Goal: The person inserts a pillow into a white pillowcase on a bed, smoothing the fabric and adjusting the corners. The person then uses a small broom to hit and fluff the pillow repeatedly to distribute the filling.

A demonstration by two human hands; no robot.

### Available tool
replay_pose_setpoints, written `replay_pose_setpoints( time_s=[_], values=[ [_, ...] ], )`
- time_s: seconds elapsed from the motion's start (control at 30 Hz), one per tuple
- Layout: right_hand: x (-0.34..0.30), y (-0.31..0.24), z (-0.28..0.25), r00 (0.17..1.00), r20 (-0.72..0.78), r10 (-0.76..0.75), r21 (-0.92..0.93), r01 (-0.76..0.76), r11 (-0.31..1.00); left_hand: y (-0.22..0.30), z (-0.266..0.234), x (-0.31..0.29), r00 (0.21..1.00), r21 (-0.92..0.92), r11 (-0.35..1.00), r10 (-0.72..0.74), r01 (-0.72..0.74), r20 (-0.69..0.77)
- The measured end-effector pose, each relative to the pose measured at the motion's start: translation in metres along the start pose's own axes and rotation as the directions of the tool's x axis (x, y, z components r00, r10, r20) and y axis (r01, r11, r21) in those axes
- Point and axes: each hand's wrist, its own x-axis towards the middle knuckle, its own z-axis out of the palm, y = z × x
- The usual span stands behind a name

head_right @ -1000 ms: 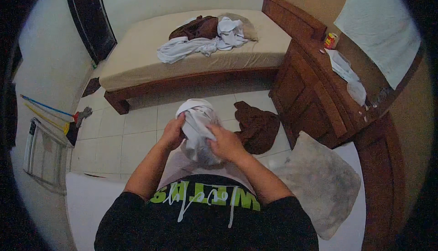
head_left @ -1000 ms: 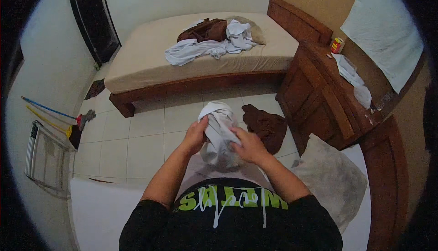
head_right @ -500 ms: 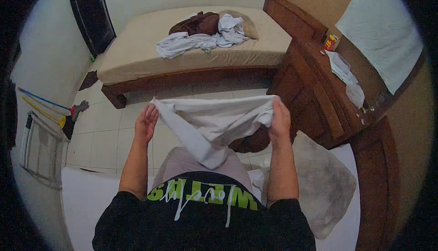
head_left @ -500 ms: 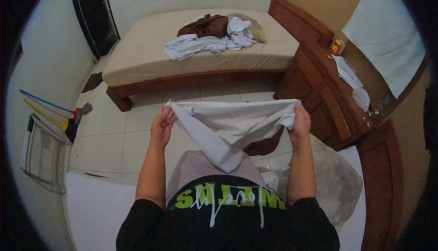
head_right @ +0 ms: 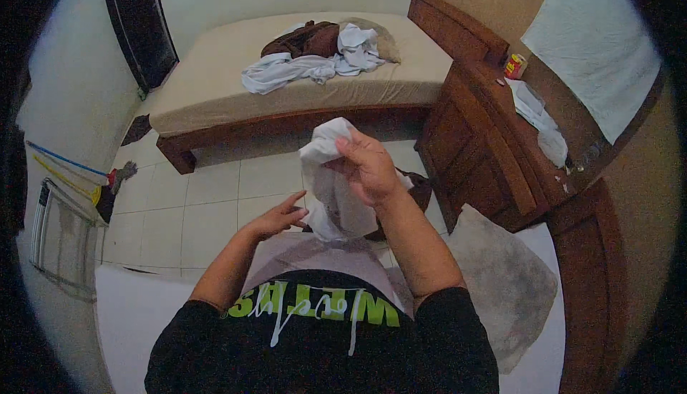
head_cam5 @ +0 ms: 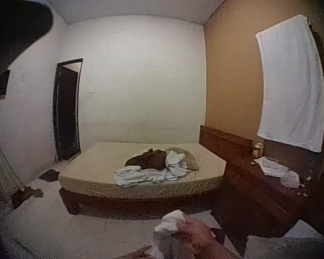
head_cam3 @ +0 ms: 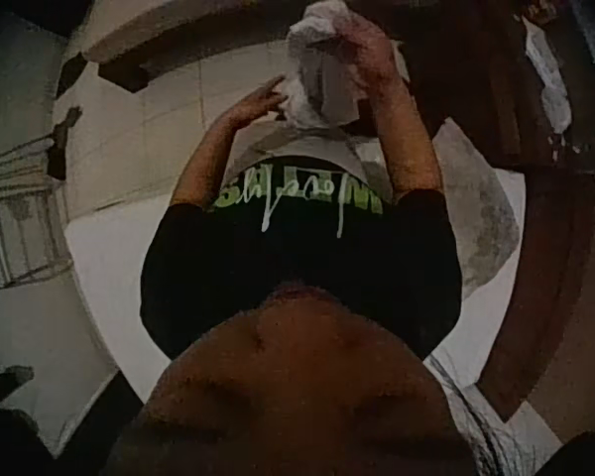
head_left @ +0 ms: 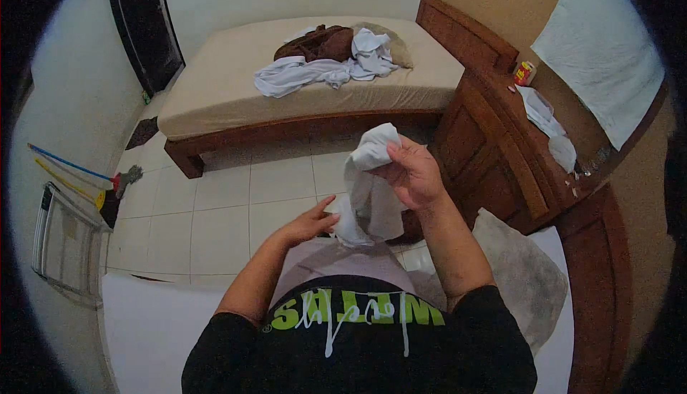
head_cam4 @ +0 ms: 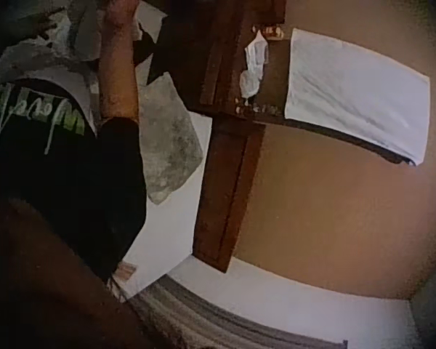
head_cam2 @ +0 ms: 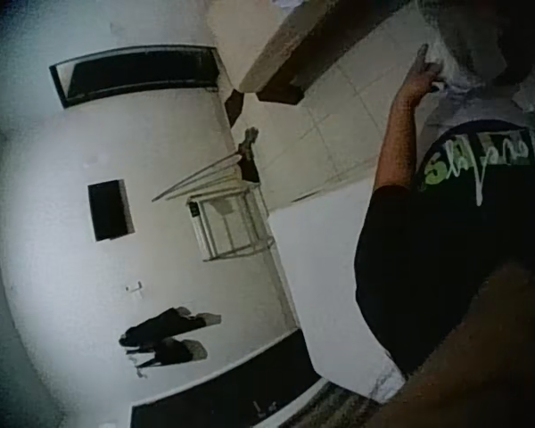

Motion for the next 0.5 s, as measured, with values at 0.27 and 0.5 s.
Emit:
replay_pose_setpoints(
  time_s=[0.27, 0.5],
  values=[
    [-0.043, -0.043, 0.011, 0.905, -0.120, -0.409, -0.185, 0.385, 0.904, -0.061, -0.011, 0.056, 0.938, 0.424, 0.906, 0.147, -0.001, -0.313],
    [-0.089, -0.101, -0.173, 0.695, -0.502, -0.515, -0.018, 0.587, 0.810, -0.037, -0.054, -0.006, 0.964, 0.009, 1.000, -0.004, 0.006, -0.266]
  ],
)
